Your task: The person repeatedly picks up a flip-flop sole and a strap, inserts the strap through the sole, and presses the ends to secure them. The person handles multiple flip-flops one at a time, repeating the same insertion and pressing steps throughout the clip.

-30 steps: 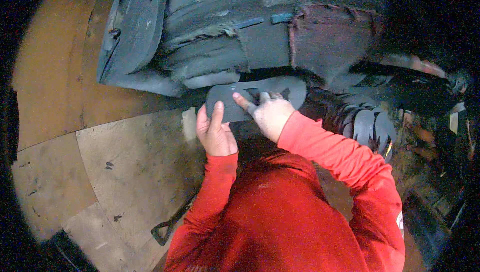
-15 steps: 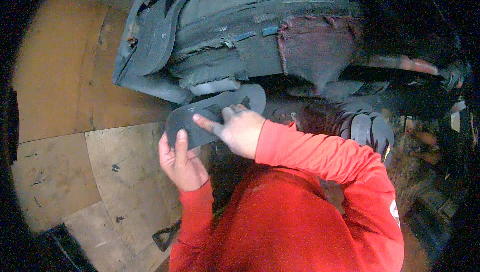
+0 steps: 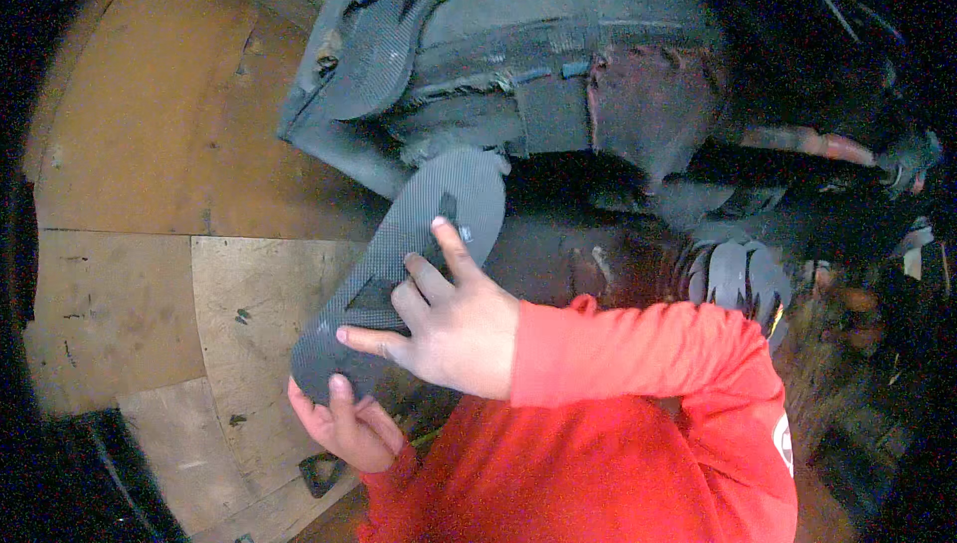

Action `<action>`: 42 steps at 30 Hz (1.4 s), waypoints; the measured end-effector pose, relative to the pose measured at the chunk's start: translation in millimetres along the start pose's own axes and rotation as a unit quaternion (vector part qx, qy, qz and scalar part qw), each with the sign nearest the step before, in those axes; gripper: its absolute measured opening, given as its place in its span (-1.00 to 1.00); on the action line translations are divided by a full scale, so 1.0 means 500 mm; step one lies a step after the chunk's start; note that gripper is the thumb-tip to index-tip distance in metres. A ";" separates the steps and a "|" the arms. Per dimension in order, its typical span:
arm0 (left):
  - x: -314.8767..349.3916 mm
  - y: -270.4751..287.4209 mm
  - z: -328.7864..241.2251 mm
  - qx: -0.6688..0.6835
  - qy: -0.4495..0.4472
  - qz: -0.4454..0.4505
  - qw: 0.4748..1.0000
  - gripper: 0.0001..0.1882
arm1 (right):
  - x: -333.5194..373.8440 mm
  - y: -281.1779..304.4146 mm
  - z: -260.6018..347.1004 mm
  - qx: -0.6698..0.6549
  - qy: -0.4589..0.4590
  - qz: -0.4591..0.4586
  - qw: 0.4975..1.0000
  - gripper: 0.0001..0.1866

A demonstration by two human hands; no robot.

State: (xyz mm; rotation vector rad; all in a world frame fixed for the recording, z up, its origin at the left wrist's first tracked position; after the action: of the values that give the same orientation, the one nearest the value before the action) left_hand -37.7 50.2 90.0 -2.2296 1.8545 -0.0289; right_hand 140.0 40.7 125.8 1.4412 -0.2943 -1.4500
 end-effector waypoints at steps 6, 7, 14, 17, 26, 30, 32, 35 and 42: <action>0.013 -0.184 0.096 0.013 0.028 0.246 0.969 -0.27 | 0.147 0.159 -0.147 -0.164 -0.280 -0.324 0.888 -0.30; 0.026 -0.225 0.135 0.023 0.085 0.304 0.949 -0.36 | 0.165 0.113 -0.161 -0.390 -0.302 -0.318 0.810 -0.36; -0.187 -0.320 0.156 0.085 0.135 0.218 0.963 -0.55 | 0.268 -0.041 -0.190 -0.676 -0.472 -0.254 0.505 -0.58; -0.257 -0.401 0.148 0.188 0.146 0.194 0.952 -0.51 | 0.283 -0.053 -0.200 -0.681 -0.456 -0.280 0.500 -0.54; -0.045 -0.246 0.236 0.096 0.250 0.336 0.903 0.01 | 0.320 -0.090 -0.218 -0.662 -0.456 -0.331 0.494 -0.38; -0.014 -0.232 0.277 0.117 0.237 0.388 0.883 0.04 | 0.307 -0.093 -0.216 -0.686 -0.444 -0.329 0.472 -0.36; -0.012 -0.237 0.286 0.105 0.220 0.397 0.885 0.05 | 0.301 -0.094 -0.211 -0.698 -0.437 -0.330 0.460 -0.35; -0.008 -0.248 0.283 0.120 0.205 0.403 0.884 0.05 | 0.292 -0.086 -0.202 -0.704 -0.424 -0.331 0.465 -0.32; -0.038 -0.218 0.177 -0.141 -0.125 0.301 0.935 -0.11 | 0.289 -0.074 -0.195 -0.678 -0.435 -0.326 0.495 -0.29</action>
State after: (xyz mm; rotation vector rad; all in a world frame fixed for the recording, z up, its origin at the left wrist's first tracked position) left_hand 78.7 101.8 28.1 -1.6090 2.4103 0.6310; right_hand 240.3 -7.9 -13.6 -0.6888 0.8079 -2.0363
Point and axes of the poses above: each hand's wrist, its own x-axis away from the middle knuckle, its own y-axis out of the back of the hand, z = x × y, the point moved 9 cm from there along -x, towards the middle knuckle, and after that the axes turned 2 degrees about -z, right-handed, at the moved point
